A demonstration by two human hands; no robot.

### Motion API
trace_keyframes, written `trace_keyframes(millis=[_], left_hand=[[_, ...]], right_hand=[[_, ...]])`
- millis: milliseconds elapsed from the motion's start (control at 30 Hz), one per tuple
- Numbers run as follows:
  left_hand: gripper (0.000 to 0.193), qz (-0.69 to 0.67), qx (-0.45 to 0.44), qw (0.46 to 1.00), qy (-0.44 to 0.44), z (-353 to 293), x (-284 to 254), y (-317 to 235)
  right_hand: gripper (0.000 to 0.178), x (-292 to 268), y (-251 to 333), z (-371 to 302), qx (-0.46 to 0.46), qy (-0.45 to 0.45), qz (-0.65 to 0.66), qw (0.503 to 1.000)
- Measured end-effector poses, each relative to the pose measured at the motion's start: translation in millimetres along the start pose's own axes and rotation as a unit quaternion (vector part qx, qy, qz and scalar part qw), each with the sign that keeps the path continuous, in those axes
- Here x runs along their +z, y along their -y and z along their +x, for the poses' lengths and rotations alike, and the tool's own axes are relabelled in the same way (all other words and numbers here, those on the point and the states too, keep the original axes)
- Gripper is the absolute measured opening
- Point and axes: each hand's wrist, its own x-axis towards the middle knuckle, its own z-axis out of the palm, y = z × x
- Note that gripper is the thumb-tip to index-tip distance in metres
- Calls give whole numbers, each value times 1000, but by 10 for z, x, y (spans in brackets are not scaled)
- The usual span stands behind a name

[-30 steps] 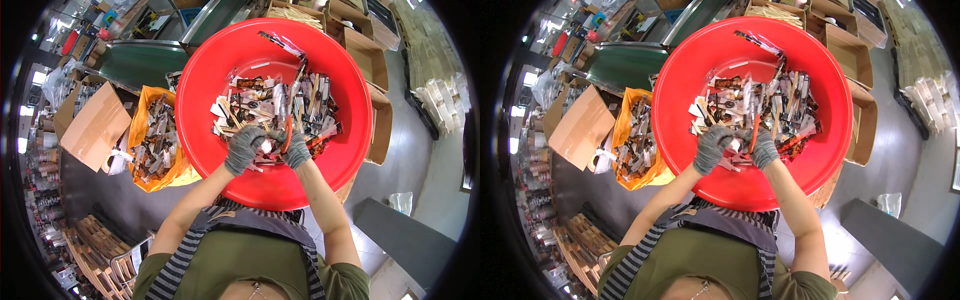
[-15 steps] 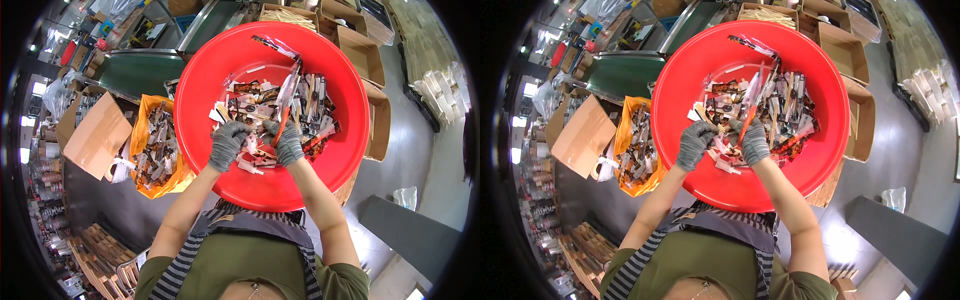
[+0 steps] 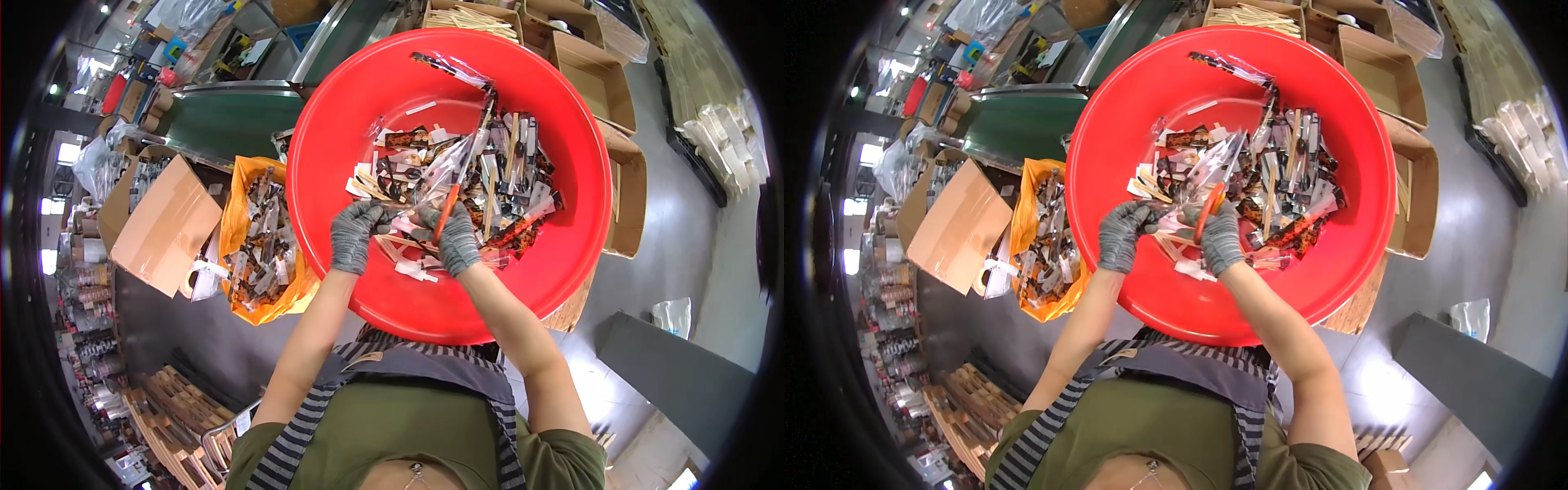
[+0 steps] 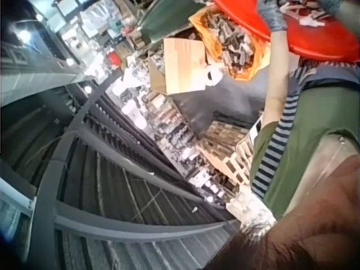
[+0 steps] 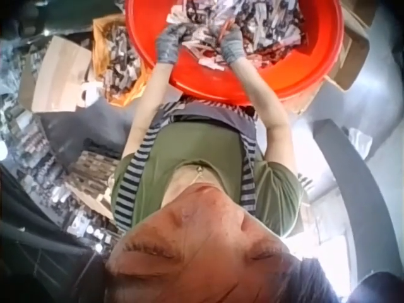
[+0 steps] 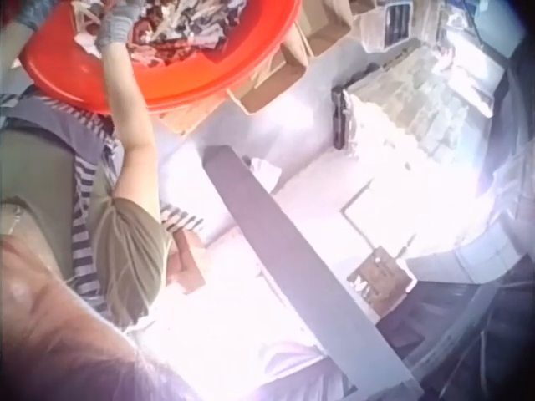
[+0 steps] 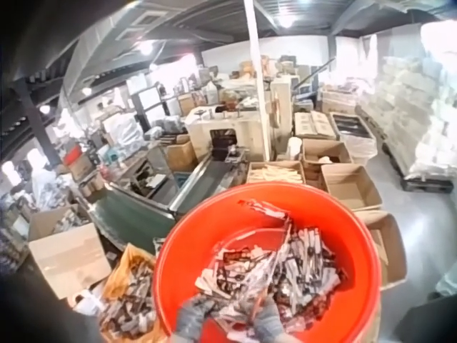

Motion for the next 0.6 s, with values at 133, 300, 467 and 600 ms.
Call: trace_keyframes(millis=[133, 300, 467, 600], left_hand=[[13, -33, -25, 999, -17, 94, -221, -23], [14, -96, -31, 993, -57, 112, -247, -91], [8, -186, -41, 974, -120, 143, -247, 2], [6, -142, -44, 986, -70, 94, -158, -223]], right_hand=[[26, -90, 50, -69, -9, -12, -88, 996], [24, -442, -143, -3, 20, 120, 63, 991], [54, -414, -179, -706, 270, 260, -163, 913], [65, -259, -335, -832, 370, 278, -118, 879]])
